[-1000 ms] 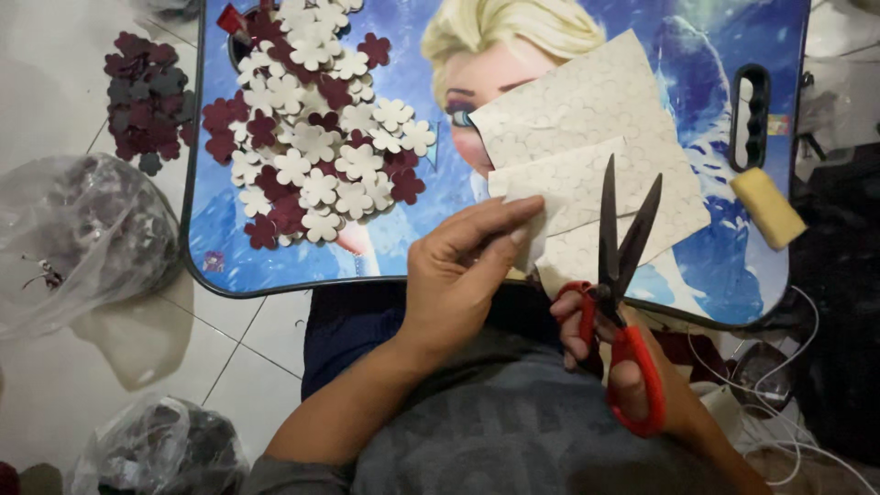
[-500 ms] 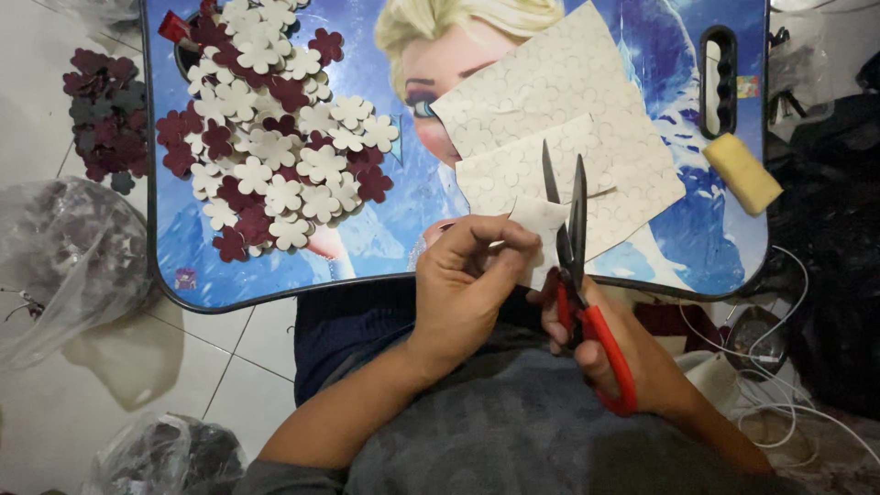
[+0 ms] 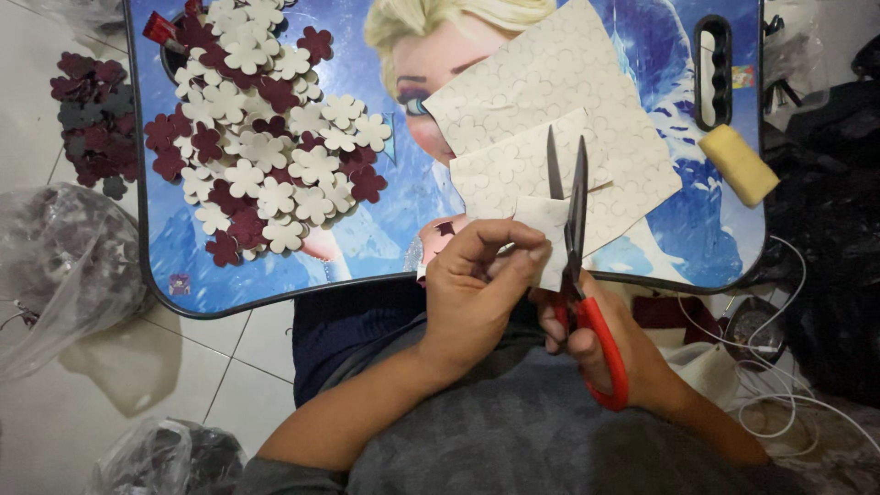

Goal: The person sits on the floor and cuts flower shapes out of white felt sheets with red-handled scissors, trimming each petal outline and placing the finished flower onto a pile of white and maroon felt flowers on the lap desk.

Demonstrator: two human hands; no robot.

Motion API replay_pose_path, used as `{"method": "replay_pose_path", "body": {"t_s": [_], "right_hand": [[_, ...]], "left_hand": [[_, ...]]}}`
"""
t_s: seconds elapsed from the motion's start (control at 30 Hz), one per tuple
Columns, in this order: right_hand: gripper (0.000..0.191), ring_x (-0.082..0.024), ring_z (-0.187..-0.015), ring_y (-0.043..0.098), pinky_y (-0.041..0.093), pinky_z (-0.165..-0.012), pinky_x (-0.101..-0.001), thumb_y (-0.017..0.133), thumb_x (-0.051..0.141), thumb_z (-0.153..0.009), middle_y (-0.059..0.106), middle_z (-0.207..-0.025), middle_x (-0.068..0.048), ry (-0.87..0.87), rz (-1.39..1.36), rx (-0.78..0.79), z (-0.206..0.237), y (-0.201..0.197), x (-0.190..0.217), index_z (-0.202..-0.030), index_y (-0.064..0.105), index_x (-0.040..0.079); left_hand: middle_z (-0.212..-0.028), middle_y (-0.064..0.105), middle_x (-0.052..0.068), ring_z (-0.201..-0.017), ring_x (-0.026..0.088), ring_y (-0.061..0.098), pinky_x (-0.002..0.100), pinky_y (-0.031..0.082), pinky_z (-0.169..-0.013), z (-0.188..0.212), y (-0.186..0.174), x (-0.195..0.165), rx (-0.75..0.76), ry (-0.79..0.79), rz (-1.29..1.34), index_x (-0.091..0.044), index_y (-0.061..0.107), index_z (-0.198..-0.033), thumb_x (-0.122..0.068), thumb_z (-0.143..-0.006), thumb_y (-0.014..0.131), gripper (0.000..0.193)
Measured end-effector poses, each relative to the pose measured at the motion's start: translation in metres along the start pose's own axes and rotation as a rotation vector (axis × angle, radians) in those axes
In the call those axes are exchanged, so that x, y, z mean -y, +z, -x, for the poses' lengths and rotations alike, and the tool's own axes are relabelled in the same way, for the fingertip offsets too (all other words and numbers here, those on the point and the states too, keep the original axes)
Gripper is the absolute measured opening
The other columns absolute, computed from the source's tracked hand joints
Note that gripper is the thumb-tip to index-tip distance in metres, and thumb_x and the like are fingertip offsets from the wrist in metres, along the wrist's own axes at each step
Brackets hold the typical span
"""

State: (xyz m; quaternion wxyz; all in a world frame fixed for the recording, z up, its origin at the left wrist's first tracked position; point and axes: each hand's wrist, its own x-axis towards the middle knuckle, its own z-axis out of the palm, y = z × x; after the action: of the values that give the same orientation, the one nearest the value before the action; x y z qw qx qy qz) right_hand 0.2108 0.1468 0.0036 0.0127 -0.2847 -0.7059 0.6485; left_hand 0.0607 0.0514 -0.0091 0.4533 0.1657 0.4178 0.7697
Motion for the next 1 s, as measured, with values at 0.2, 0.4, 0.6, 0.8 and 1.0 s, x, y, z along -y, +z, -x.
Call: {"method": "replay_pose_path", "body": {"t_s": [0.2, 0.4, 0.6, 0.8, 1.0], "right_hand": [[0.112, -0.011, -0.065, 0.050, 0.051, -0.059, -0.0281, 0.040, 0.099, -0.070, 0.048, -0.076, -0.001, -0.009, -0.065, 0.033, 0.000, -0.001, -0.001, -0.127, 0.049, 0.002], [0.105, -0.012, -0.065, 0.049, 0.052, -0.058, -0.0287, 0.042, 0.099, -0.071, 0.048, -0.075, -0.002, -0.015, -0.110, 0.044, 0.000, -0.001, -0.003, -0.113, 0.052, 0.003], [0.104, -0.009, -0.060, 0.051, 0.053, -0.054, -0.0261, 0.038, 0.101, -0.070, 0.049, -0.071, 0.000, -0.030, -0.019, 0.063, 0.001, -0.007, 0.002, -0.106, 0.052, 0.004], [0.105, -0.007, -0.057, 0.048, 0.048, -0.050, -0.0233, 0.042, 0.101, -0.068, 0.047, -0.067, 0.001, -0.012, -0.043, 0.094, 0.001, -0.012, 0.006, -0.106, 0.054, 0.004], [0.097, -0.007, -0.056, 0.047, 0.047, -0.050, -0.0230, 0.048, 0.100, -0.066, 0.046, -0.065, 0.003, 0.052, -0.077, 0.139, 0.003, -0.017, 0.003, -0.096, 0.053, 0.008]], "left_hand": [[-0.101, 0.072, 0.007, -0.082, 0.009, 0.068, 0.024, 0.057, -0.072, 0.002, -0.003, -0.001, 0.019, -0.033, 0.044, 0.001, 0.065, -0.114, 0.000, -0.103, 0.064, 0.011], [-0.108, 0.071, 0.006, -0.097, 0.008, 0.066, 0.023, 0.056, -0.086, -0.002, -0.009, 0.000, 0.018, 0.004, -0.078, 0.002, 0.068, -0.115, 0.001, -0.104, 0.066, 0.012], [-0.106, 0.073, 0.005, -0.099, 0.009, 0.069, 0.024, 0.058, -0.088, -0.008, -0.018, -0.016, 0.076, -0.026, -0.182, 0.002, 0.069, -0.113, 0.001, -0.101, 0.067, 0.012], [-0.104, 0.075, 0.007, -0.094, 0.009, 0.067, 0.024, 0.056, -0.084, -0.013, -0.026, -0.032, 0.096, -0.109, -0.299, 0.004, 0.071, -0.113, 0.002, -0.099, 0.067, 0.015], [-0.106, 0.076, 0.008, -0.098, 0.011, 0.071, 0.025, 0.059, -0.088, -0.018, -0.031, -0.040, 0.149, -0.169, -0.249, 0.003, 0.070, -0.112, 0.001, -0.099, 0.066, 0.014]]}}
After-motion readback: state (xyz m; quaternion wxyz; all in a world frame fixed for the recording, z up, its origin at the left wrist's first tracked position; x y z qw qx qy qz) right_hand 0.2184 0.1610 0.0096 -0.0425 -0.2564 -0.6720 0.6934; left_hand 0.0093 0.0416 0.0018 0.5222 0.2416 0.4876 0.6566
